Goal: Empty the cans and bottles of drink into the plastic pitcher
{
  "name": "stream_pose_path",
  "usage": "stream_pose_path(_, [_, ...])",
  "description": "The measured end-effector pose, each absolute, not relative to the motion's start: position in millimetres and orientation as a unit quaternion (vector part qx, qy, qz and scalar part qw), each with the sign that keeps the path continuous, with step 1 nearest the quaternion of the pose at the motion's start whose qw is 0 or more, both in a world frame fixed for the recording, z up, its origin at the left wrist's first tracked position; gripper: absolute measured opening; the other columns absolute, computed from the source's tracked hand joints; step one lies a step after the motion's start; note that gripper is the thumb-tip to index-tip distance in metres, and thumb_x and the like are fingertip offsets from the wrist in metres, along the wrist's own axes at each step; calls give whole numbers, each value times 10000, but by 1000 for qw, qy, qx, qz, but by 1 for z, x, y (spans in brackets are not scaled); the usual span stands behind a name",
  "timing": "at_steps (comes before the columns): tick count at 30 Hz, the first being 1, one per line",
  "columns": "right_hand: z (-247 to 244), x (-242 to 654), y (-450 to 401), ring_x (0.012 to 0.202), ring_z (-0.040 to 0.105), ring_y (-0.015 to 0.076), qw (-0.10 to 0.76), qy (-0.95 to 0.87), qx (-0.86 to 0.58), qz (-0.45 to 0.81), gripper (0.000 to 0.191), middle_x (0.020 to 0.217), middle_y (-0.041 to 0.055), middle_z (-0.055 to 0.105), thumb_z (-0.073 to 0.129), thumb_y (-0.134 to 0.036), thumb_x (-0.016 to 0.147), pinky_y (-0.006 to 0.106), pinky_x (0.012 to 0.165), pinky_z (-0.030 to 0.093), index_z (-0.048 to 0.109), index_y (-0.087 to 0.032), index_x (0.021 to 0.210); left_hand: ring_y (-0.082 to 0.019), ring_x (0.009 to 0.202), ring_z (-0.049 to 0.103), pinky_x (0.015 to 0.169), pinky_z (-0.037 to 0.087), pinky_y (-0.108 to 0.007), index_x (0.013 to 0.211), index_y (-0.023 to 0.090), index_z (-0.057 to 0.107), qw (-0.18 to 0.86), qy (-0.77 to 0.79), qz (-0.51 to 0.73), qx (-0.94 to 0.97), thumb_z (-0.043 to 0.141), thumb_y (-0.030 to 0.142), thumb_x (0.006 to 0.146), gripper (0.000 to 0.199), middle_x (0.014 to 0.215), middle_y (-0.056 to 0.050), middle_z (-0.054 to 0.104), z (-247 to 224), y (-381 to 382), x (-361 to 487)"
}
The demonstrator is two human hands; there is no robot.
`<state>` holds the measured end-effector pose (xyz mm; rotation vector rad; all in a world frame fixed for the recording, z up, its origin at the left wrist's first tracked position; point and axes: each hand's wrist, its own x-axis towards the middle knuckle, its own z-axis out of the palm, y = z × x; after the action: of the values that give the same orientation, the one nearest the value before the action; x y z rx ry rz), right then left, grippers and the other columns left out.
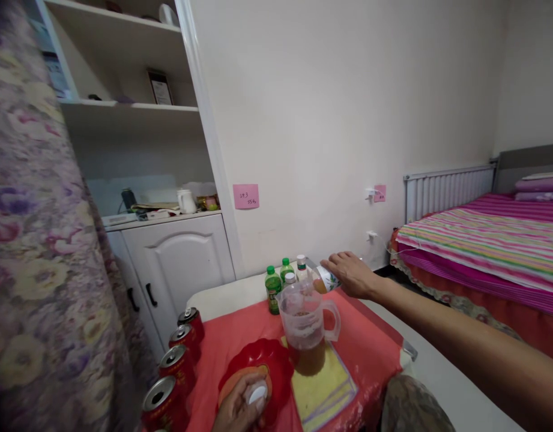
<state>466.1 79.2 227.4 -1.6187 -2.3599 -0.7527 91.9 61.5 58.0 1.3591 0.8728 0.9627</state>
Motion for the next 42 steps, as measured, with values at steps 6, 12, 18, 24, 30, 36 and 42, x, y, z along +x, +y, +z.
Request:
stream_pose_path(6, [227,465,80,1066,579,300,90,-793,-545,-258,637,1174,153,631,566,-79,721,404,909,378,476,-166,1345,-128,542,578,503,429,-252,937,201,632,595,361,412,588,775,608,610,541,728,-5,652,54,64,91])
stream_pose_path(12, [229,463,79,1053,576,299,85,-793,-544,-260,597,1164,151,637,556,-93,757,407,909,372,481,-166,1344,-137,560,585,524,444,-261,916,202,619,600,362,389,599,788,634,558,586,707,7,621,59,66,91])
stream_pose_path(18, [228,463,79,1047,572,301,81,-794,-543,-261,614,1165,150,633,555,-82,740,405,907,370,483,-160,1344,-140,564,567,519,439,-266,901,209,618,593,370,393,597,784,644,549,584,700,6,611,56,66,92])
stream_pose_path(24, [228,464,81,1048,564,300,83,-794,-542,-261,609,1172,149,628,575,-107,752,407,909,363,477,-177,1349,-143,563,554,534,446,-281,904,217,613,592,383,400,586,782,677,509,630,704,5,610,42,72,92])
stream_pose_path(30, [230,462,81,1055,565,294,75,-793,-542,-267,621,1168,144,624,564,-78,740,398,912,356,482,-184,1347,-138,561,555,531,437,-272,932,214,604,593,372,393,597,768,642,569,585,737,0,615,42,70,92])
stream_pose_path(36, [234,460,79,1078,563,293,72,-793,-540,-273,572,1172,142,625,524,-76,791,397,918,357,477,-186,1350,-129,561,537,519,410,-262,925,203,593,592,361,398,601,765,631,588,571,724,9,595,39,70,92])
stream_pose_path(42, [242,458,79,1084,564,291,75,-795,-532,-281,577,1175,136,630,533,-77,780,395,921,356,474,-200,1341,-133,580,545,531,414,-261,925,202,608,593,356,399,602,774,602,598,543,729,6,599,46,67,91])
